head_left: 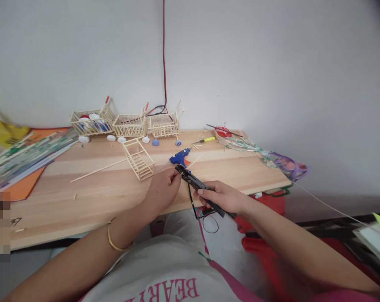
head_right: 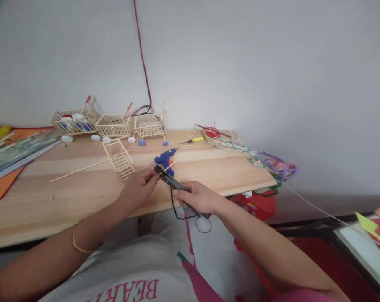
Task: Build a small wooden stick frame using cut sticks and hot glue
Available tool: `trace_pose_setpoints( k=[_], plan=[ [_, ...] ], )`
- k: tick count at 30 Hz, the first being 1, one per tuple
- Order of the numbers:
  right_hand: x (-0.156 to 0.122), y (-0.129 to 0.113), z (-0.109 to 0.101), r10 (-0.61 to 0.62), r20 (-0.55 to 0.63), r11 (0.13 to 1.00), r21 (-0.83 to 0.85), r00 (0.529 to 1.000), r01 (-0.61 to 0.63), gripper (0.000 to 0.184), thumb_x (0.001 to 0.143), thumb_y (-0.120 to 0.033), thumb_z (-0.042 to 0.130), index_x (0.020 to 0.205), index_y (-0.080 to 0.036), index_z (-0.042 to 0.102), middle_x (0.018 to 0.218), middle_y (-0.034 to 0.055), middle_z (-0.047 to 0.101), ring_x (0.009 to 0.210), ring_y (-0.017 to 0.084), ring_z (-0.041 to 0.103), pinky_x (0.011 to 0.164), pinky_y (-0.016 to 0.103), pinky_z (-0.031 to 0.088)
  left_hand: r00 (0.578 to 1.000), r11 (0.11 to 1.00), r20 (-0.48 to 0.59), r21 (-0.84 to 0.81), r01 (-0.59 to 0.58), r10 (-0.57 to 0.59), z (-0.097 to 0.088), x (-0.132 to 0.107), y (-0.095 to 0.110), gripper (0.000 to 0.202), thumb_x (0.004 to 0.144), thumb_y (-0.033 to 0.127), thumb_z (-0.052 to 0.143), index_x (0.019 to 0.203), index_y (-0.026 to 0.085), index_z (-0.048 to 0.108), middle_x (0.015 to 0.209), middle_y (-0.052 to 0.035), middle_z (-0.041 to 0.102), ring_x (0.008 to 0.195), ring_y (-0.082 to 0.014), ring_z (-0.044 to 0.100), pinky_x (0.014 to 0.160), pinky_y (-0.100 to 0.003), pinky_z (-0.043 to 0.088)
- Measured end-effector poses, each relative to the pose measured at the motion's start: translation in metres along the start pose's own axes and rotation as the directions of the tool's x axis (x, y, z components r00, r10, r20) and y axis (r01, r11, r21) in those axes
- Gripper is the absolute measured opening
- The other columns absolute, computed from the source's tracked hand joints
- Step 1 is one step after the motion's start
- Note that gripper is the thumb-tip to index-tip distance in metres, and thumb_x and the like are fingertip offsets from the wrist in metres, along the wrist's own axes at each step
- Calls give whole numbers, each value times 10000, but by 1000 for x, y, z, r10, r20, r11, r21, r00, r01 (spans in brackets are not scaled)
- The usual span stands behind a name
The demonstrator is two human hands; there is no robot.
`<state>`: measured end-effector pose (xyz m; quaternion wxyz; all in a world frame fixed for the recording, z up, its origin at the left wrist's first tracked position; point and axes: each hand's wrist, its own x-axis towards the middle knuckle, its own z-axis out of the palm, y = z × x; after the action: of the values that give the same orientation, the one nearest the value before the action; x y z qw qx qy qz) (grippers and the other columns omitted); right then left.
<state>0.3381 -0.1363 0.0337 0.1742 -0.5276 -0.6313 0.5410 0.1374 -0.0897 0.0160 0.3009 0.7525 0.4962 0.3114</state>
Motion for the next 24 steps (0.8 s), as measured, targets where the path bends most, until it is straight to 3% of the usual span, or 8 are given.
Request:
trace_pose_setpoints(
  k=[8,17,24],
  plan=[
    [-1,-3,2,-43,-27,992,-120,999,40,378,885,-477,424,697,-162,518,608,-10,549,543,92,480,531,205,370,1000,1000,29,10,12,-12,-2,0,2,248,838,259,443,766,172,664,569,20,545,570,-137,499,551,-241,317],
    [-2,-5,8,-8,-77,967,-256,997,-12,367,864,-514,420,705,-185,445,555,-35,475,492,95,421,473,206,315,997,997,81,75,9,-16,-6,0,3,247,841,258,444,690,171,619,556,17,539,557,-131,494,540,-236,298],
    [2,0,4,-52,-74,917,-399,996,18,373,855,-503,425,725,-169,529,596,-18,474,551,115,421,517,223,326,989,994,149,99,-38,23,-3,-1,-5,223,849,294,456,724,177,600,660,-9,620,628,-154,552,555,-240,322]
  ],
)
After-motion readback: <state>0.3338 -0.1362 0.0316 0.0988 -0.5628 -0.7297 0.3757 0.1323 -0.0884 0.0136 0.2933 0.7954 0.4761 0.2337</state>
